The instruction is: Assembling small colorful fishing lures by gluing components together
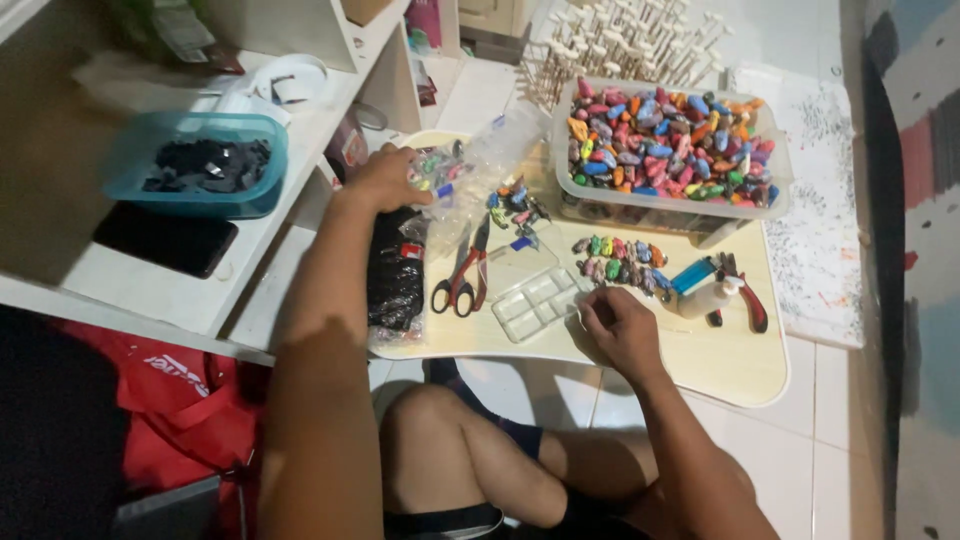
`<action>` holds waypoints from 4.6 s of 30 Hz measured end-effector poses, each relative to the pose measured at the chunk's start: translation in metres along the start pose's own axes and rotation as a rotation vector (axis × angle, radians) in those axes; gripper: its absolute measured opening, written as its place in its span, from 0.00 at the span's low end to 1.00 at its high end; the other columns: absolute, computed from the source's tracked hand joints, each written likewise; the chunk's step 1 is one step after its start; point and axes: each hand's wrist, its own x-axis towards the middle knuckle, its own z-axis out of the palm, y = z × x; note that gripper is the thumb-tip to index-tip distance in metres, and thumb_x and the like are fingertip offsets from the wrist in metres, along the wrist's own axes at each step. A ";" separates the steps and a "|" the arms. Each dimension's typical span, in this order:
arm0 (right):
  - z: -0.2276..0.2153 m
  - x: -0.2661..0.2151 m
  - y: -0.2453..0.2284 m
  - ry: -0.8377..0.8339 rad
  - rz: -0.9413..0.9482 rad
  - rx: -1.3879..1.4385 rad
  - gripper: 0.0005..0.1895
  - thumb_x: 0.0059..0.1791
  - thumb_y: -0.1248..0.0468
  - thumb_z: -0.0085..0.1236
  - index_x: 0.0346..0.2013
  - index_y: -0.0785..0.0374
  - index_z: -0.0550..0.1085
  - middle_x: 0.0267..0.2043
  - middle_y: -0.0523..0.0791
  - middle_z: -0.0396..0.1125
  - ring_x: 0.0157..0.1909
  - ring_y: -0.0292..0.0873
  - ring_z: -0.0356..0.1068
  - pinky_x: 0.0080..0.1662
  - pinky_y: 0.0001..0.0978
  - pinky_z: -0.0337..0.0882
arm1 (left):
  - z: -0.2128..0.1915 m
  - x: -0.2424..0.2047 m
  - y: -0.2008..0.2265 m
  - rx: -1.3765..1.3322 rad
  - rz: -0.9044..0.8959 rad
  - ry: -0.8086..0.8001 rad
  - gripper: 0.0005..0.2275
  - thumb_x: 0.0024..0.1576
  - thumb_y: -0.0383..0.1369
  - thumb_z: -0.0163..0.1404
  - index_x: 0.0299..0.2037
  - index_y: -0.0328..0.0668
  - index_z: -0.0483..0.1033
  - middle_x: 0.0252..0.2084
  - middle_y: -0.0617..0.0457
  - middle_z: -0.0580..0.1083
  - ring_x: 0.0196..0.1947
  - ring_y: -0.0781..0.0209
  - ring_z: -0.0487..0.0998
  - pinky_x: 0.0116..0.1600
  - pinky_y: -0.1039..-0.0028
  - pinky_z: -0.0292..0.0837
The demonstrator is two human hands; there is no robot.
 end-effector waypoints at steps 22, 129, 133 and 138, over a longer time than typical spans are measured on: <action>-0.002 -0.005 -0.003 0.043 -0.093 -0.032 0.08 0.48 0.54 0.66 0.34 0.50 0.77 0.27 0.43 0.69 0.34 0.49 0.74 0.40 0.40 0.74 | 0.130 -0.208 0.169 -0.280 0.588 0.796 0.24 0.51 0.44 0.61 0.58 0.49 0.76 0.52 0.49 0.72 0.56 0.47 0.72 0.61 0.57 0.67; -0.085 0.007 0.020 0.539 -0.187 -0.121 0.11 0.44 0.63 0.82 0.31 0.57 0.83 0.41 0.44 0.77 0.27 0.40 0.68 0.24 0.23 0.68 | 0.162 -0.197 0.156 -0.151 0.458 0.659 0.26 0.59 0.52 0.56 0.60 0.43 0.73 0.54 0.48 0.73 0.57 0.47 0.71 0.56 0.59 0.65; -0.073 0.012 0.023 0.290 0.030 -0.310 0.10 0.47 0.61 0.73 0.34 0.55 0.76 0.39 0.47 0.76 0.38 0.54 0.76 0.39 0.46 0.74 | 0.160 -0.198 0.157 -0.132 0.443 0.673 0.26 0.59 0.54 0.56 0.60 0.45 0.73 0.54 0.50 0.73 0.59 0.49 0.71 0.57 0.60 0.65; -0.049 0.022 0.065 0.047 0.249 -0.425 0.11 0.50 0.65 0.61 0.42 0.57 0.67 0.34 0.55 0.73 0.38 0.66 0.75 0.42 0.60 0.74 | 0.154 -0.202 0.160 -0.154 0.431 0.626 0.26 0.60 0.54 0.54 0.61 0.45 0.73 0.55 0.49 0.72 0.59 0.48 0.70 0.57 0.59 0.65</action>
